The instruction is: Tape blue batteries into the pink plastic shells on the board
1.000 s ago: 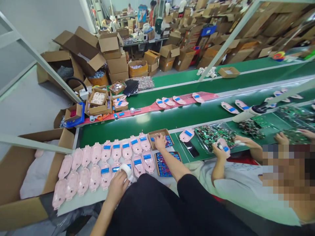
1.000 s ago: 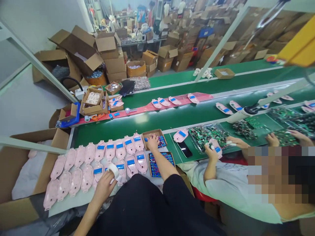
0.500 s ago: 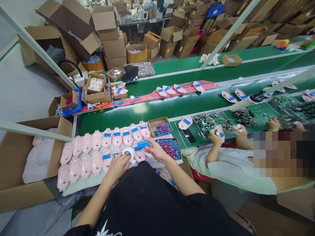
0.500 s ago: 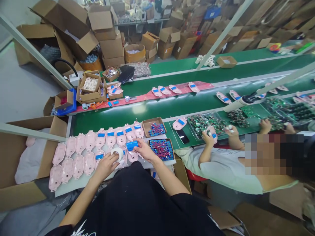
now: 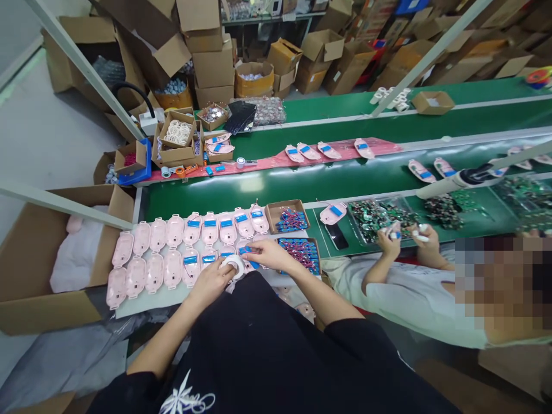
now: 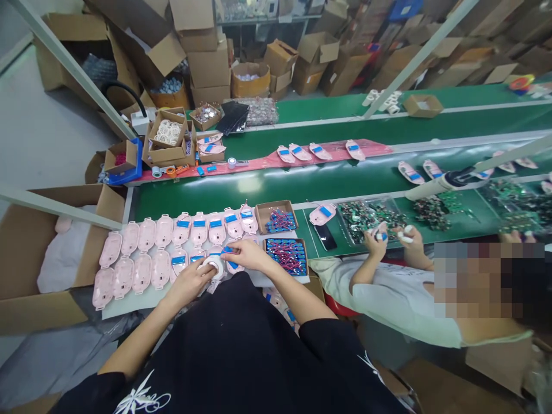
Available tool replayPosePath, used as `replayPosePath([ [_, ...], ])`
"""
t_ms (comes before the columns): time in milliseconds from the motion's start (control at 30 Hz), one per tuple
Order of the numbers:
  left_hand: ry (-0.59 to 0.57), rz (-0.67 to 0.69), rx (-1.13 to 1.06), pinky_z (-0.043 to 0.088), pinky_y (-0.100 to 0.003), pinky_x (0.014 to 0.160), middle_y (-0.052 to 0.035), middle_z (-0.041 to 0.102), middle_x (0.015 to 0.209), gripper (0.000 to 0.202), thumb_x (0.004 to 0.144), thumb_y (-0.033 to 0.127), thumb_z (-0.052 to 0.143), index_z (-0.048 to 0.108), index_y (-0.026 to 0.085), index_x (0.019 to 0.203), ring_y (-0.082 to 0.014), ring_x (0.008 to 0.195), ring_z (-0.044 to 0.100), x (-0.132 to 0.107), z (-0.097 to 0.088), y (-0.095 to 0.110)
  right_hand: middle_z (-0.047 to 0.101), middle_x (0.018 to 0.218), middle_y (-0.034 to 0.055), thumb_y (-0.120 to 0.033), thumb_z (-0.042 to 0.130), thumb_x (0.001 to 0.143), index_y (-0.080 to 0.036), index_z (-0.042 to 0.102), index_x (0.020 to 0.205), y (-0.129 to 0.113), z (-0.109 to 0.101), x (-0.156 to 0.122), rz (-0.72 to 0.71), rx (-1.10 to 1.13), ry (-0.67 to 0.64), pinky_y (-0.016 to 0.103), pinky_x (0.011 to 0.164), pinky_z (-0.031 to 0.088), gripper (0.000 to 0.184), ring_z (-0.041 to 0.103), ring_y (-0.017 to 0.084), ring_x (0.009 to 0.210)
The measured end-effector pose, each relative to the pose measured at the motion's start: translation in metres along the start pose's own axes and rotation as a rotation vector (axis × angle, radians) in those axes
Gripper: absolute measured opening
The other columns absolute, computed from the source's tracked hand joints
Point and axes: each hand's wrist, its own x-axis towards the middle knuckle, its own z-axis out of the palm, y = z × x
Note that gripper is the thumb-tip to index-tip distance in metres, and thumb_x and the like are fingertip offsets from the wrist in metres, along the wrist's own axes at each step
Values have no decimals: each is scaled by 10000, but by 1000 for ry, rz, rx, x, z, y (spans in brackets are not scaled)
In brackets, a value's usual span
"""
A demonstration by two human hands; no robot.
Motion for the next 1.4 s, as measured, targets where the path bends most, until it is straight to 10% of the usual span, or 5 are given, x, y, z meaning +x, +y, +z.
replayPosePath([
  [433, -241, -390, -55, 551, -388, 776, -136, 719, 964, 187, 921, 69, 611, 728, 165, 1031, -294, 985, 664, -28, 28, 25, 736, 936, 45, -609, 806, 722, -177, 743, 1062, 42, 114, 8, 277, 732, -125, 358, 886, 508, 553, 649, 232, 953],
  [667, -276, -362, -289, 543, -414, 806, -158, 719, 891, 96, 885, 108, 665, 742, 149, 925, -318, 975, 671, -74, 47, 4, 558, 599, -63, -406, 894, 611, -168, 681, 700, 30, 133, 64, 355, 450, -702, 242, 598, 420, 331, 485, 107, 586],
  [967, -225, -426, -167, 539, -358, 738, -158, 743, 978, 227, 934, 109, 587, 708, 135, 1124, -284, 893, 700, -150, 37, -101, 733, 965, 81, -561, 793, 739, -250, 627, 939, 9, 289, 119, 469, 955, 262, 435, 872, 581, 405, 691, 276, 997],
  [1133, -65, -415, -296, 547, -336, 823, -76, 753, 1021, 182, 953, 180, 613, 712, 232, 1097, -251, 991, 675, -188, 30, -131, 696, 1258, 152, -476, 636, 875, -159, 585, 1277, 25, 274, 242, 434, 497, 441, 411, 1037, 509, 515, 615, 259, 1240],
  [1400, 89, -766, -296, 572, -380, 893, -88, 769, 1092, 237, 987, 241, 561, 715, 221, 1166, -263, 997, 696, -294, 60, -150, 706, 1290, 179, -317, 634, 982, -183, 559, 1441, 18, 261, 377, 290, -787, -180, 350, 1007, 475, 484, 654, 277, 1174],
])
